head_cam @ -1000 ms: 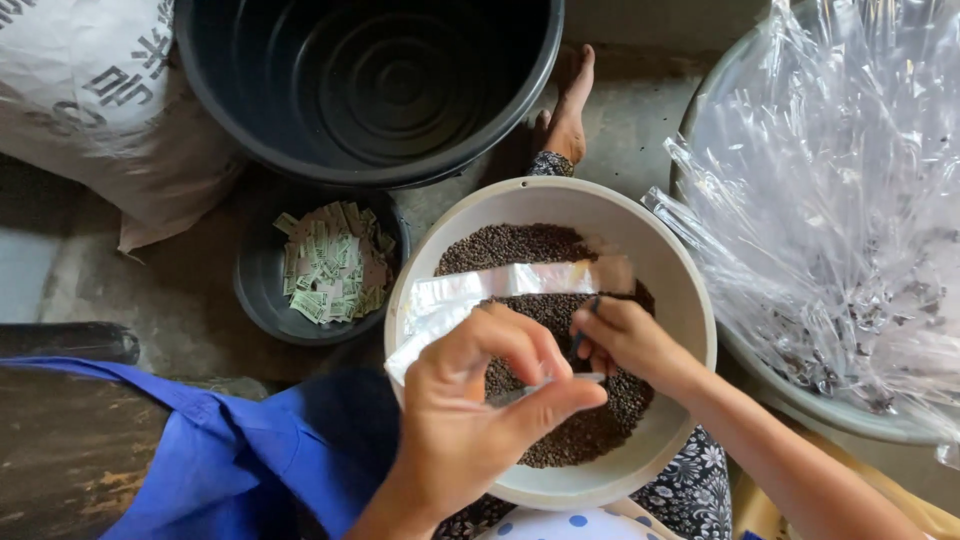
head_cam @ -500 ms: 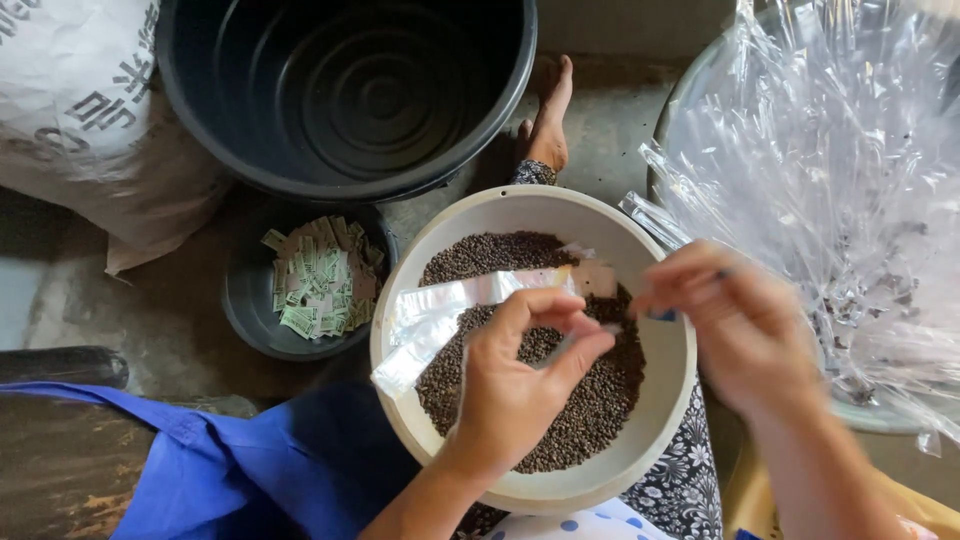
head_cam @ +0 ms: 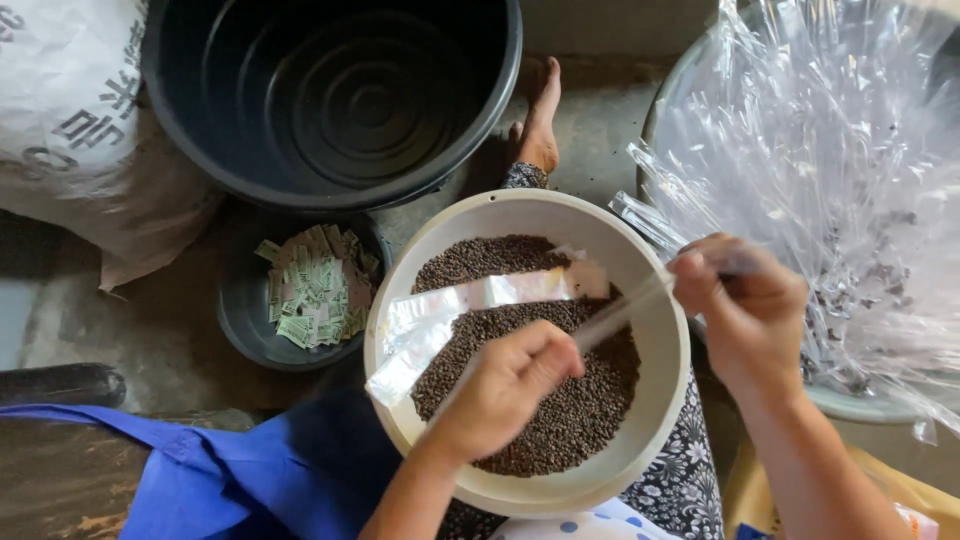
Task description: Filling small plastic bags with dark seeds or pellets using a small spoon and sealing them.
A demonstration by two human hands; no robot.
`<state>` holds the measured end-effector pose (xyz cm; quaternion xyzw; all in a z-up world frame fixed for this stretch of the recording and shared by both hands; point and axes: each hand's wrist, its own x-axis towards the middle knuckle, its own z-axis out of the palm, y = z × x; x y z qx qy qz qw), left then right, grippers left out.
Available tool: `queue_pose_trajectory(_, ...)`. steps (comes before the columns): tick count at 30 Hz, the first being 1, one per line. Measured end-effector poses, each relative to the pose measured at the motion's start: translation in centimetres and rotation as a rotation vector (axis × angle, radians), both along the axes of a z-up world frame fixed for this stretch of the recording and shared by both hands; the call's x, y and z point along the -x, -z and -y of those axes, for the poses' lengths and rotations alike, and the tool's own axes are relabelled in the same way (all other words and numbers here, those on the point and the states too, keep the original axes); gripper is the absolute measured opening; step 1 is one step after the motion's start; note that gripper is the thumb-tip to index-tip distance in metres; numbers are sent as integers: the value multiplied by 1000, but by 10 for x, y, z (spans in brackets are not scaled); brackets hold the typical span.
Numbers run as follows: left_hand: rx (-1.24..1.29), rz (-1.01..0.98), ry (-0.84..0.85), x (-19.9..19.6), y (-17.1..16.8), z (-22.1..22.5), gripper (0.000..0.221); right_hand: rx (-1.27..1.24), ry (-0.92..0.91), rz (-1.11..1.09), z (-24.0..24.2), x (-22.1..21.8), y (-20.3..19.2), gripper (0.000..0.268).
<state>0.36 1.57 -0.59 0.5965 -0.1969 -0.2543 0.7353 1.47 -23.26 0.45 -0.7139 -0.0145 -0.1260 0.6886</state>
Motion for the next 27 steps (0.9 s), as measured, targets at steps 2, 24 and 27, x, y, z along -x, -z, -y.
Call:
queue_pose_trajectory(2, -227, 290, -192, -10, 1, -1, 15, -77, -20, -17, -7, 11, 4, 6)
queue_pose_trajectory(24, -575, 729, -547, 7, 9, 10, 18, 31, -468, -355, -53, 33, 41, 15)
queue_pose_trajectory(27, -366, 380, -254, 24, -19, 7, 28, -185, -360, -369, -31, 30, 53, 17)
